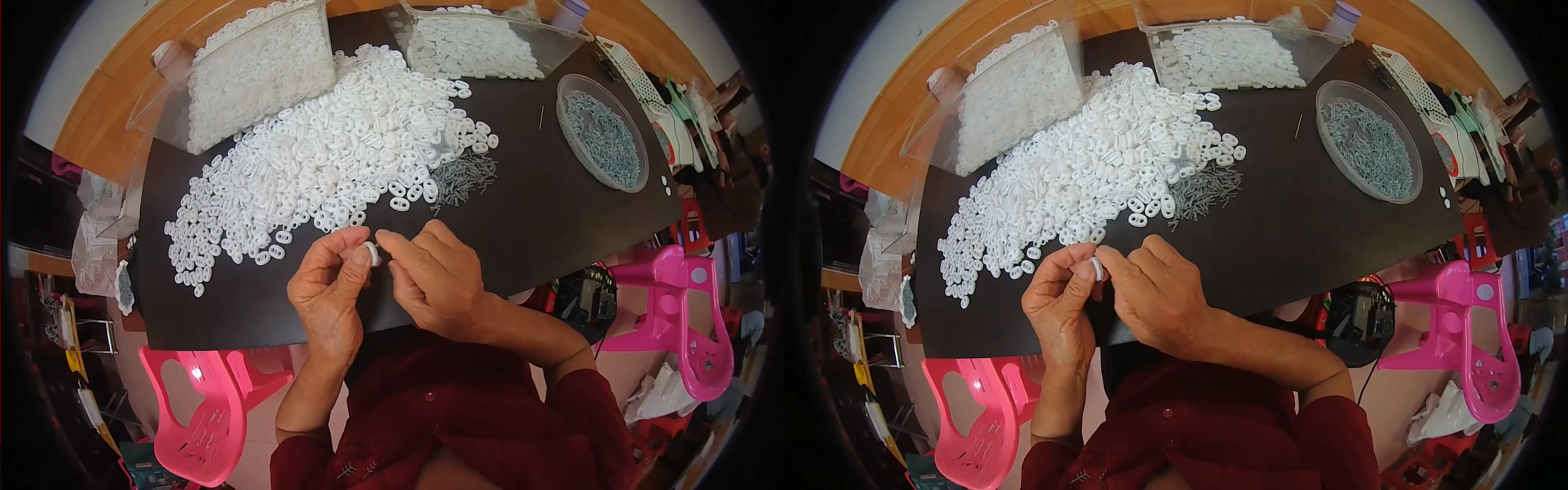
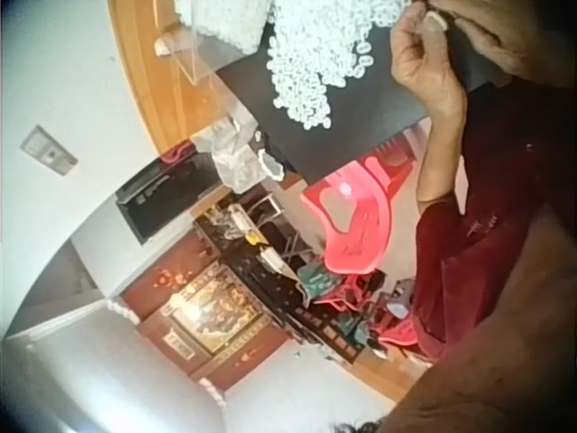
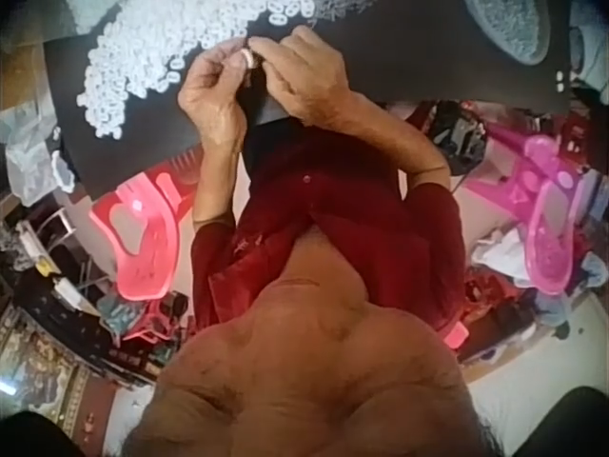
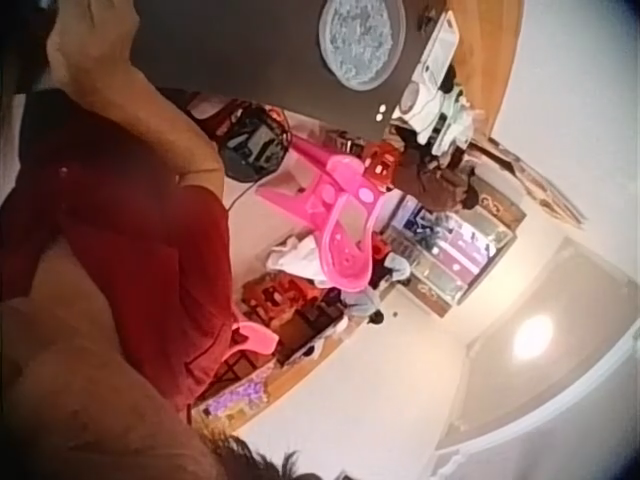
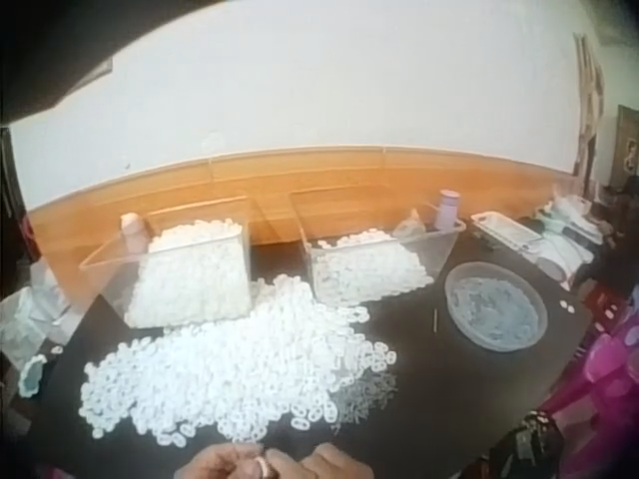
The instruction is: Assembling small white plastic components by manually inserting metal rings into them.
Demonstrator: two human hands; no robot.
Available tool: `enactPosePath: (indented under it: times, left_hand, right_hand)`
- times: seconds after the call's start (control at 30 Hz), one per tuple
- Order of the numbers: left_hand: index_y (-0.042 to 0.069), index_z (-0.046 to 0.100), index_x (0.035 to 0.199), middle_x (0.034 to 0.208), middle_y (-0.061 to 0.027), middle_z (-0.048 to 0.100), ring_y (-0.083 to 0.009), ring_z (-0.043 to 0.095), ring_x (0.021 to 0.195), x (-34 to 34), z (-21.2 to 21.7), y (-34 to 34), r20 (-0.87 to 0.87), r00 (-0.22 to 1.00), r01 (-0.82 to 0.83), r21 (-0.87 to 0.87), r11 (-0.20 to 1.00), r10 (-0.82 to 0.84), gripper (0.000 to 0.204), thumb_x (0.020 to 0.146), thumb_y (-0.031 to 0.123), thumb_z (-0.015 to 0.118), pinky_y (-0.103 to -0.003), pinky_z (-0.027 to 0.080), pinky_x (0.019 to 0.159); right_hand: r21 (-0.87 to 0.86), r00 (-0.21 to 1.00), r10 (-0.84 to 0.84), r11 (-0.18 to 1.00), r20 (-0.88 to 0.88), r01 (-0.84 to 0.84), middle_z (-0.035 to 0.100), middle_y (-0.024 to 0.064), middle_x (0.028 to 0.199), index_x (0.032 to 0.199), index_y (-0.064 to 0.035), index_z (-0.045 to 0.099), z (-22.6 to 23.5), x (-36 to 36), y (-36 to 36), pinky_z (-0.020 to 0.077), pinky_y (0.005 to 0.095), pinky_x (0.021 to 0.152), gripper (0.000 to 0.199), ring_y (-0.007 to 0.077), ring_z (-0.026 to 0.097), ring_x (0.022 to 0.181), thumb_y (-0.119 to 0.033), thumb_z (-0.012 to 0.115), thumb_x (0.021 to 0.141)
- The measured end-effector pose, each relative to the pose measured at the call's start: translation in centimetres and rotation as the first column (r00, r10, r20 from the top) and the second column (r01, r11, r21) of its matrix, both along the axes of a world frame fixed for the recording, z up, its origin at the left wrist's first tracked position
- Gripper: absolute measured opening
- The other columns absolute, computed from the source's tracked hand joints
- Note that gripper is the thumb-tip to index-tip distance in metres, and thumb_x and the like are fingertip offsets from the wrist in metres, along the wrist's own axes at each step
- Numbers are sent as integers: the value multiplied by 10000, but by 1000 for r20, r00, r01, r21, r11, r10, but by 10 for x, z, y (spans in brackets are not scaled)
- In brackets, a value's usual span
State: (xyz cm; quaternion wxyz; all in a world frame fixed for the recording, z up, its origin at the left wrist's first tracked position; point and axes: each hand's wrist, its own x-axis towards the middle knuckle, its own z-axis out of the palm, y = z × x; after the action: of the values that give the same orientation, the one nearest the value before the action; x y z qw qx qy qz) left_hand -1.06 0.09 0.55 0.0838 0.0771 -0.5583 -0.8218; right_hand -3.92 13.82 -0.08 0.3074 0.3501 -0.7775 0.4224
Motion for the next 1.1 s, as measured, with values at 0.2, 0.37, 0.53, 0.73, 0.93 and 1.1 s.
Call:
enactPosePath:
  times: [0.2,0.37,0.53,0.73,0.93,1.1]
  left_hand:
    - [-34,634,1029,835,5,597,-39,502,741,-5,-1,-7,-56,998,-33,-352,936,14,186,871,64,653,-170,410,682]
    - [-28,638,1021,802,-25,620,-54,500,660,-11,1,-9,-27,998,42,-319,947,-54,191,867,85,648,-174,387,584]
    - [-35,637,1017,800,-34,622,-60,502,653,-9,-7,-16,-64,996,39,-322,946,-63,195,858,76,653,-179,386,578]
    - [-38,638,1009,787,-46,626,-69,509,645,-10,-9,-5,-26,996,72,-231,970,-81,210,847,91,672,-180,386,573]
    - [-21,654,1004,820,19,588,-42,502,727,-13,-10,0,-1,994,105,-236,966,-108,155,866,49,649,-172,402,676]
    - [-42,621,1071,814,-29,622,-63,513,675,-15,-18,4,-54,997,37,-318,947,-57,237,857,55,654,-177,401,593]
  right_hand:
    - [-18,995,14,1000,97,-12,493,66,649,1071,48,597,3,-7,11,378,316,504,427,215,459,561,115,649,652]
    - [-56,960,12,998,281,4,512,66,669,1069,-12,607,11,-12,28,397,322,532,377,218,482,586,69,665,705]
    - [231,957,-288,930,-17,284,549,76,721,898,-40,616,15,-51,87,415,359,575,181,258,516,647,-4,681,733]
    - [415,851,-500,749,-160,517,546,86,736,808,-49,597,-1,-84,142,415,393,594,102,281,525,712,-4,655,738]
    - [512,815,-517,642,-260,571,527,95,738,811,-56,602,-4,-102,148,409,408,586,99,288,503,724,-26,654,733]
    - [158,955,-113,985,275,71,569,62,756,854,-29,643,18,-54,87,440,322,605,92,223,557,719,-44,677,769]
